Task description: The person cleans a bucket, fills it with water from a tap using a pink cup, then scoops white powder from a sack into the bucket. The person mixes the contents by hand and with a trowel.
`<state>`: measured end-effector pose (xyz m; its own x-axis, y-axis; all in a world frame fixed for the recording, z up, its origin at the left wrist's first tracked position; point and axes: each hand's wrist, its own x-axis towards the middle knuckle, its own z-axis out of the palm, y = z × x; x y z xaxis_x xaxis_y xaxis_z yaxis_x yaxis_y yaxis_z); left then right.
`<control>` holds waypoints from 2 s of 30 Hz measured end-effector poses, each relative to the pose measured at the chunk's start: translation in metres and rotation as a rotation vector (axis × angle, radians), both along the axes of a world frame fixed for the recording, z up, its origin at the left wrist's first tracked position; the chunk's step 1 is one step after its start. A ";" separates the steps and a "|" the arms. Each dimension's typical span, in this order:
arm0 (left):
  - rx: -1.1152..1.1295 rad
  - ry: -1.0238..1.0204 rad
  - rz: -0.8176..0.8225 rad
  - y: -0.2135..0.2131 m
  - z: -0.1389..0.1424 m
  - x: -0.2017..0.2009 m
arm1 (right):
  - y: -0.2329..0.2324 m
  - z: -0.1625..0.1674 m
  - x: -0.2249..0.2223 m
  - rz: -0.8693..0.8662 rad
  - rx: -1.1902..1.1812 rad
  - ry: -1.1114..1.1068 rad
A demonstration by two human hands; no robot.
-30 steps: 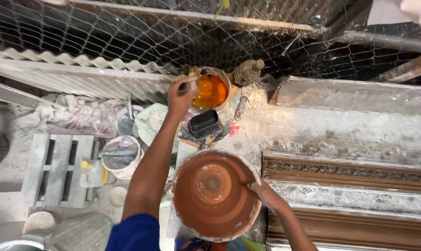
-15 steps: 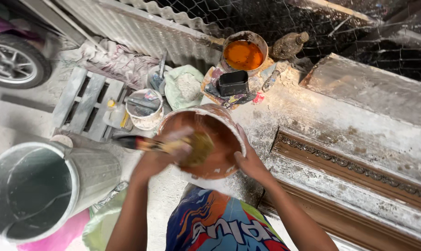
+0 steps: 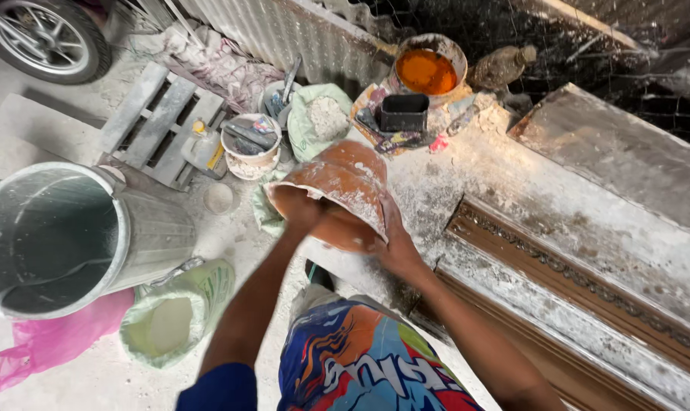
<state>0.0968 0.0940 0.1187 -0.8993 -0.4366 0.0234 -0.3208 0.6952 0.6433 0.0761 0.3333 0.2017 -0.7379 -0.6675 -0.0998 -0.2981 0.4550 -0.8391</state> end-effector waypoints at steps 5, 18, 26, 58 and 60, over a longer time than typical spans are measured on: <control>0.265 0.305 0.017 0.007 -0.016 0.029 | -0.006 -0.035 0.008 -0.017 -0.138 0.151; 0.289 0.480 -0.152 0.055 -0.003 0.063 | -0.003 0.026 -0.006 0.018 0.161 -0.312; -0.140 0.161 -0.135 0.004 -0.008 -0.010 | -0.021 0.032 -0.027 0.074 0.234 -0.121; -0.057 -0.341 -0.366 0.017 -0.003 0.004 | 0.021 0.042 -0.077 0.143 0.424 -0.206; -0.126 -0.295 -0.220 0.005 -0.007 -0.016 | 0.006 0.034 -0.063 0.124 0.377 -0.154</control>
<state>0.0809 0.0992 0.1118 -0.9473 -0.2431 -0.2087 -0.3138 0.8357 0.4507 0.0130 0.3395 0.2357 -0.6118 -0.6457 -0.4570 -0.2540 0.7075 -0.6595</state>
